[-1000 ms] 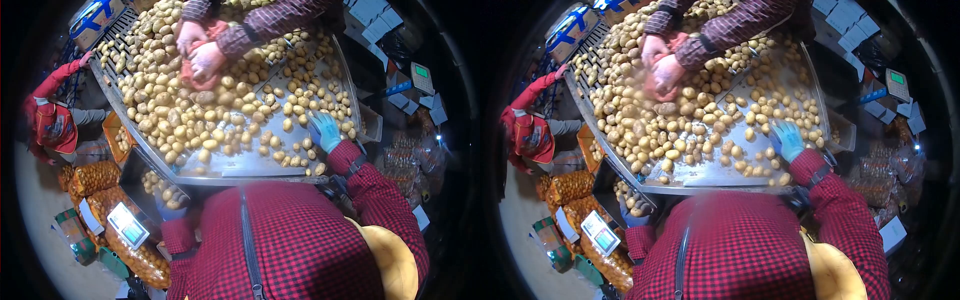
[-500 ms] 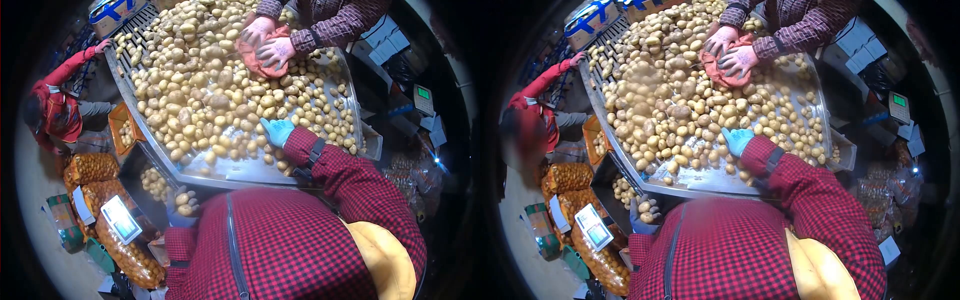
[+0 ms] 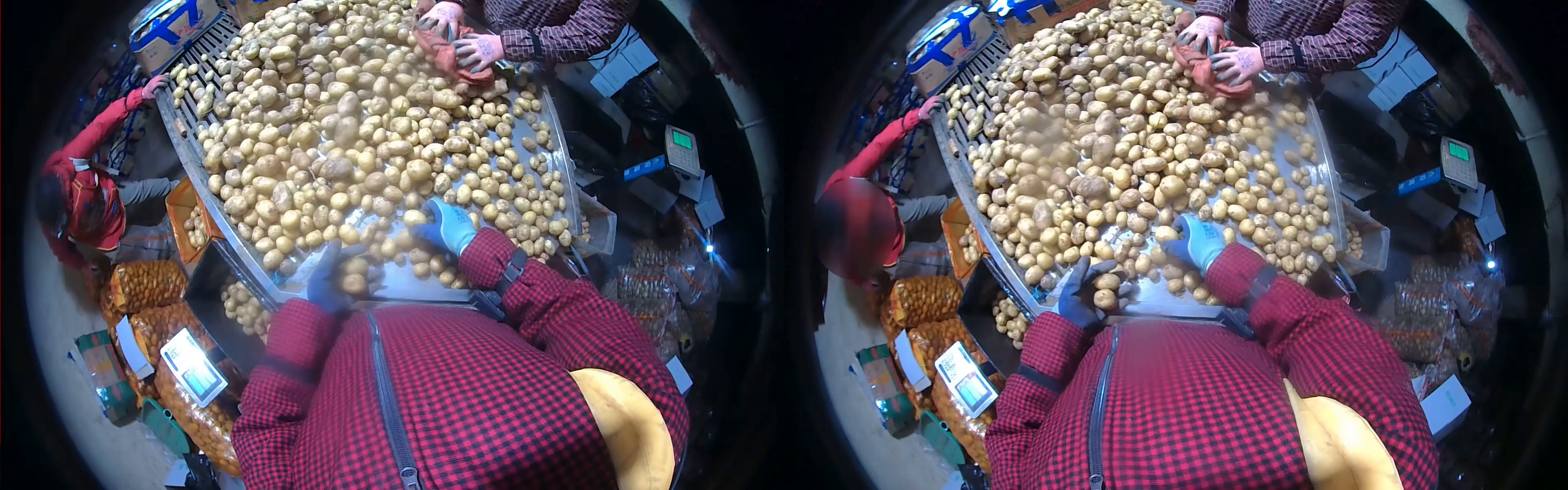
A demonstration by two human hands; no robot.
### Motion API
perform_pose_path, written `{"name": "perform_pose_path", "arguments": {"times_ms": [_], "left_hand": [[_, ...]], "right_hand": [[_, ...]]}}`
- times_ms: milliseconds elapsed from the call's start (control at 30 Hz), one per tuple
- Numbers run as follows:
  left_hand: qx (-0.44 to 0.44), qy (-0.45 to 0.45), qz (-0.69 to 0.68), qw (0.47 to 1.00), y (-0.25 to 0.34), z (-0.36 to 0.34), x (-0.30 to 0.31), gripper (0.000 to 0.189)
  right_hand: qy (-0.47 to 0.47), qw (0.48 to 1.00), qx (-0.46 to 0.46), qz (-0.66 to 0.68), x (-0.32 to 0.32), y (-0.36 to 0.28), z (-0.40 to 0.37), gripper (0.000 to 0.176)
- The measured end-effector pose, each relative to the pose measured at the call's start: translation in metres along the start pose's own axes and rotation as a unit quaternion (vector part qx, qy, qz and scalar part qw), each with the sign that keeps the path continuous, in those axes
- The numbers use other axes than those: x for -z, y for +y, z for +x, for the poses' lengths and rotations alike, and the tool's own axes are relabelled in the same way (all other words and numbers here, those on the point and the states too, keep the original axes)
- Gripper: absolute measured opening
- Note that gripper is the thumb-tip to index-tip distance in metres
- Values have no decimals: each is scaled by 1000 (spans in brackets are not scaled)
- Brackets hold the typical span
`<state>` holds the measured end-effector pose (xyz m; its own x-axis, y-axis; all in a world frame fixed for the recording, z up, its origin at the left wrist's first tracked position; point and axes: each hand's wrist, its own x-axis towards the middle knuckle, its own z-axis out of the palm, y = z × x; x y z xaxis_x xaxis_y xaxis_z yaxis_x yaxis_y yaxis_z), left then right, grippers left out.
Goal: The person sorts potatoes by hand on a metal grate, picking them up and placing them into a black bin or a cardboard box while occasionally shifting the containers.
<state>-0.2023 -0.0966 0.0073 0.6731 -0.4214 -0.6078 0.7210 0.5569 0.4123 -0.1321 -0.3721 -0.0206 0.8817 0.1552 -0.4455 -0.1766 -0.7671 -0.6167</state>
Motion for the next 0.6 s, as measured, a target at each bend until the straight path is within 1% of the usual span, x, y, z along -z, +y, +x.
{"name": "perform_pose_path", "arguments": {"times_ms": [33,67,100,133,167,200,267,300,333,367,400,433,467,500,533,600], "left_hand": [[-29,11,51,998,-11,8,1,71],[-6,-7,23,1000,-13,13,2,71],[17,-26,-4,999,-14,17,1,71],[40,-44,-32,998,-16,22,1,71],[18,-70,-64,995,-21,32,1,74],[32,-67,-47,996,-23,34,4,76],[60,-58,-15,996,-18,26,-5,79],[45,-21,-3,999,-20,23,-14,83],[55,-16,-17,998,-15,17,-25,83],[64,-11,-30,997,-9,9,-36,83],[74,-5,-44,996,-7,5,-40,84],[78,-15,-55,995,-11,9,-31,87],[79,-21,-64,995,-12,11,-28,87],[80,-27,-73,994,-13,13,-25,88],[80,-33,-81,993,-12,14,-25,88],[69,7,-87,994,-14,16,-28,90]], "right_hand": [[-24,999,19,38,3,-6,-5,61],[-46,995,36,77,3,-10,-10,64],[-70,991,77,81,-5,-15,-14,65],[-81,987,130,52,-5,-23,-24,65],[-89,979,184,26,-6,-32,-35,64],[-80,970,228,-2,-4,-40,-41,58],[-46,973,225,-32,10,-39,-34,49],[18,975,219,1,13,-26,-22,45],[82,973,213,33,18,-13,-10,41],[132,978,159,39,32,-14,-7,38],[167,971,169,37,34,3,9,37],[166,974,138,73,41,4,15,31],[175,975,111,77,46,8,20,36],[190,973,116,55,45,19,33,36],[205,971,122,33,45,17,37,37],[125,988,90,33,42,16,35,38]]}}
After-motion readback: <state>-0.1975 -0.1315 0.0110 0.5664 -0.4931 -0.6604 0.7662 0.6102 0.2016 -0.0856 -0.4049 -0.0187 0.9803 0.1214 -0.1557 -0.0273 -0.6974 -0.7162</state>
